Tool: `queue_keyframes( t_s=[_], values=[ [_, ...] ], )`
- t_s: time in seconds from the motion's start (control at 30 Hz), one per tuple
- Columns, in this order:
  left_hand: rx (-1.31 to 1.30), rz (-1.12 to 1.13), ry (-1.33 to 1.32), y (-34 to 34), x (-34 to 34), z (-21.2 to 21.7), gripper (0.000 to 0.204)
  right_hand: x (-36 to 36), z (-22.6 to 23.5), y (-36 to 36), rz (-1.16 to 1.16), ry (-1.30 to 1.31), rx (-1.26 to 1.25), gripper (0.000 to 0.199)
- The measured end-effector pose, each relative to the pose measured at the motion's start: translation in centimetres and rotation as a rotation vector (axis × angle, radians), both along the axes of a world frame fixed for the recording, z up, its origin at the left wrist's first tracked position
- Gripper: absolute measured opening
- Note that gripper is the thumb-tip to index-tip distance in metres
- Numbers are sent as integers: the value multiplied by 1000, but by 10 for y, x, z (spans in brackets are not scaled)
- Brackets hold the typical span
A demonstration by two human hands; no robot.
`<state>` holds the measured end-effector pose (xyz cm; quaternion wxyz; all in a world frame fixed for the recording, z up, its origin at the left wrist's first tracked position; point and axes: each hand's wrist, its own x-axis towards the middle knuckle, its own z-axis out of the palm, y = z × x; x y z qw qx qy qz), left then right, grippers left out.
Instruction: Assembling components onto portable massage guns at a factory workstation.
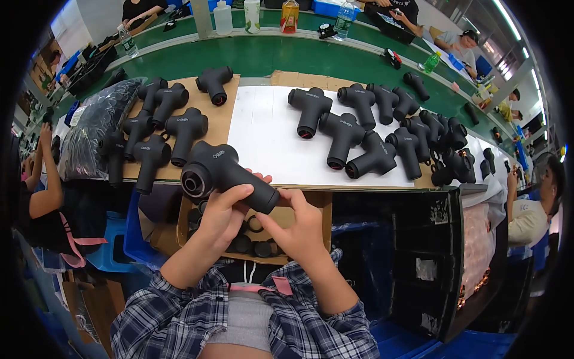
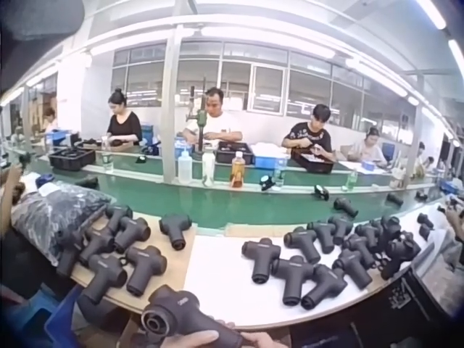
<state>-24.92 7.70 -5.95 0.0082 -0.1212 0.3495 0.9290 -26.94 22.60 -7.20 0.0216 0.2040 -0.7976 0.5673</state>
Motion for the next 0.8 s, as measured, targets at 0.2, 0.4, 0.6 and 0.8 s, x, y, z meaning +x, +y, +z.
queue_keyframes(
  t_s=[0.2,0.4,0.6,0.8],
  values=[
    [-18,-16,-13,0,2,0,31,-1,9,1,125,-448,-154,39],
    [-112,79,-118,11,-1,-4,29,6,10,-30,24,50,312,42],
    [-246,-17,-4,8,-8,-21,27,-1,-27,-38,152,-82,-126,47],
    [-366,-230,46,-2,-11,-34,24,0,-51,-12,433,-656,-233,40]
  ],
)
